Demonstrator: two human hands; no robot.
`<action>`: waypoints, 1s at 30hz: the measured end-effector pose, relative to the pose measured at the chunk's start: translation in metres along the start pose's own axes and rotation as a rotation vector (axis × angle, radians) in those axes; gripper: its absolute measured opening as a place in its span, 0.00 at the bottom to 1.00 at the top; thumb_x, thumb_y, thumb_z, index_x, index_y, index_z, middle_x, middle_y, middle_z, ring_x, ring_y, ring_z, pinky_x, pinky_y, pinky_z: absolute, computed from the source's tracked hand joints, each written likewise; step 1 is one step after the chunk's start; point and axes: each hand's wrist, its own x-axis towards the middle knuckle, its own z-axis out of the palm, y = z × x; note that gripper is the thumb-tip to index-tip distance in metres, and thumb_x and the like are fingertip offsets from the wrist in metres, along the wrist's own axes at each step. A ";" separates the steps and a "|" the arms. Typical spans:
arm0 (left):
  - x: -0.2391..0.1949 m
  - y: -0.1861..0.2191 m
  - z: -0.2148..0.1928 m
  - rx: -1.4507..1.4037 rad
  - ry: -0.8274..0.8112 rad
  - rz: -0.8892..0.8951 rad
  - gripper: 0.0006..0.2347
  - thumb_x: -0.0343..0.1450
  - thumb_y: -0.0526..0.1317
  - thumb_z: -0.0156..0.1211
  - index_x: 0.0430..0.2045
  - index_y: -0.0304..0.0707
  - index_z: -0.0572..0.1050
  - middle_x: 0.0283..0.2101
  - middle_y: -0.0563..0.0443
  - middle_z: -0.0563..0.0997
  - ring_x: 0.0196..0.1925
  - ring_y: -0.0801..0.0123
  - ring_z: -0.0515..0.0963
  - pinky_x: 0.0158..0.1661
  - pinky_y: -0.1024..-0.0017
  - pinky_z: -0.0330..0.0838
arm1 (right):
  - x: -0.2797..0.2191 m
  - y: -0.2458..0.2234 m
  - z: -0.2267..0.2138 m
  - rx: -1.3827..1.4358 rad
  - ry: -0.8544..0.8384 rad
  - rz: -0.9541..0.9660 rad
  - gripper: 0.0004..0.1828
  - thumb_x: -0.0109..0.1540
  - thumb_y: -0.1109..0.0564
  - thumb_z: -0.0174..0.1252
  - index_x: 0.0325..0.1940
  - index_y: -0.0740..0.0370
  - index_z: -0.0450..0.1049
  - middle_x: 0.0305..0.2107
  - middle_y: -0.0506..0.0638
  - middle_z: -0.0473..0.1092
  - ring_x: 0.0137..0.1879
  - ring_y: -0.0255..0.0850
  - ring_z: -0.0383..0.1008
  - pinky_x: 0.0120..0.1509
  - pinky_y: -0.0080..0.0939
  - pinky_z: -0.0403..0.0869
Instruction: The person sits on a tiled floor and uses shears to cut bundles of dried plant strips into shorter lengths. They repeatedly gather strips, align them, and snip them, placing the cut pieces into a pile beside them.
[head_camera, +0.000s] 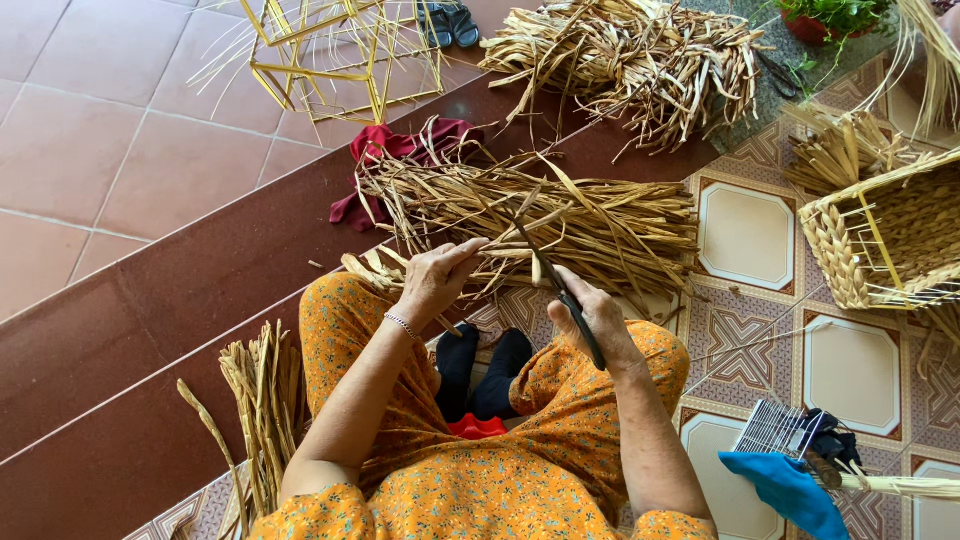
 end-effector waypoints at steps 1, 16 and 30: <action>-0.001 0.000 0.001 0.003 -0.016 -0.006 0.13 0.75 0.42 0.62 0.54 0.56 0.79 0.26 0.55 0.79 0.24 0.68 0.77 0.26 0.69 0.71 | -0.001 0.001 0.000 -0.010 -0.008 0.011 0.55 0.67 0.19 0.37 0.68 0.74 0.67 0.27 0.50 0.74 0.32 0.33 0.78 0.34 0.35 0.78; -0.015 -0.056 0.018 -1.006 -0.002 -0.516 0.09 0.76 0.39 0.57 0.47 0.40 0.81 0.28 0.62 0.79 0.20 0.84 0.67 0.19 0.84 0.62 | -0.012 0.026 -0.001 0.511 0.294 0.296 0.44 0.67 0.25 0.41 0.59 0.70 0.72 0.16 0.41 0.63 0.17 0.27 0.60 0.18 0.30 0.62; -0.018 -0.045 -0.016 -1.243 -0.018 -0.629 0.08 0.77 0.40 0.57 0.42 0.36 0.79 0.20 0.66 0.65 0.19 0.85 0.58 0.20 0.82 0.52 | 0.019 0.000 0.024 0.673 0.093 0.228 0.49 0.68 0.22 0.35 0.68 0.70 0.65 0.24 0.41 0.66 0.27 0.27 0.63 0.30 0.30 0.65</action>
